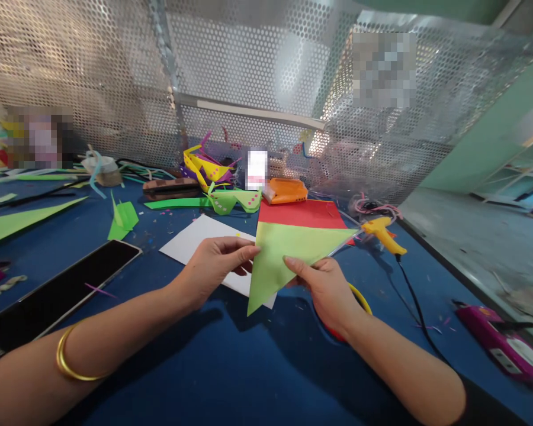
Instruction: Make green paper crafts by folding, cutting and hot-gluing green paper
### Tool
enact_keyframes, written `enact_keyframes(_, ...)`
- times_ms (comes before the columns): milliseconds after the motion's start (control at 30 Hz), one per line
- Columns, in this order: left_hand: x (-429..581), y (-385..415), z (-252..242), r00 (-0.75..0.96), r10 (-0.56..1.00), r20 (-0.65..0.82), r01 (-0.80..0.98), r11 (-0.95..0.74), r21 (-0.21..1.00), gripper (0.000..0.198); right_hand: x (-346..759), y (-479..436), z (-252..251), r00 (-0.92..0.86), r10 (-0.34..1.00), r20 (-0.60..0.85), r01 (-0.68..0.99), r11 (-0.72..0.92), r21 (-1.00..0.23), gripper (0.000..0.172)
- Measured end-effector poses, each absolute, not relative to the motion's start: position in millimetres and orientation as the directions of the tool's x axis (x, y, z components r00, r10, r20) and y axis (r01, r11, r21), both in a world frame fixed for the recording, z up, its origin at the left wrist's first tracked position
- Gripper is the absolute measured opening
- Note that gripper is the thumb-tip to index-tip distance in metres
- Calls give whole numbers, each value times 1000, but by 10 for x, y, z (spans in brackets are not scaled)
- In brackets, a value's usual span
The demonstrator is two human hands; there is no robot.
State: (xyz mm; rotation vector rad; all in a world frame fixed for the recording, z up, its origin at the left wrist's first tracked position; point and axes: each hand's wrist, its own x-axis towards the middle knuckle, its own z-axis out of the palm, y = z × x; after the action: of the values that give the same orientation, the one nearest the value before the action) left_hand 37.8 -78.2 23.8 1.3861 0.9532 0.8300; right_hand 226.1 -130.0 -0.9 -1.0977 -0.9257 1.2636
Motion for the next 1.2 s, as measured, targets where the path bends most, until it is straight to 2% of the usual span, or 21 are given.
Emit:
enact_keyframes(100,368,-782,242,364,931,-27,23,20,1000,16,2229,-1324,-23,57,998,-38,-205,-26,-978,22)
enact_keyframes(333,358,-798,260,364,931,-33,-40,51,998,19,2226,-1333,-46,44,999,4,-138,10,-990,17)
enact_keyframes(433,357,-805,282,316,948,34,-81,-9,997,18,2216,-1352,-73,16,1000,27,-117,29,-993,16)
enact_keyframes(567,356,-825,310,270,956,111,-94,-89,992,20,2203,-1361,-70,24,999,21,-182,25,-983,16)
enact_keyframes(667,352,-848,330,279,951,132,-66,-118,991,19,2210,-1352,-23,135,990,48,-297,87,-951,19)
enact_keyframes(800,362,-890,326,317,944,95,-90,-70,994,13,2212,-1353,18,240,964,113,-330,191,-925,11)
enact_keyframes(967,395,-942,285,419,908,0,-79,36,996,13,2183,-1369,4,225,961,158,-264,216,-940,11)
enact_keyframes(1100,376,-998,336,351,934,66,-26,-60,998,9,2225,-1383,54,212,962,171,-277,226,-934,14)
enact_keyframes(1200,334,-1061,414,321,928,189,49,-216,975,10,2290,-1409,149,272,925,266,-236,332,-913,9)
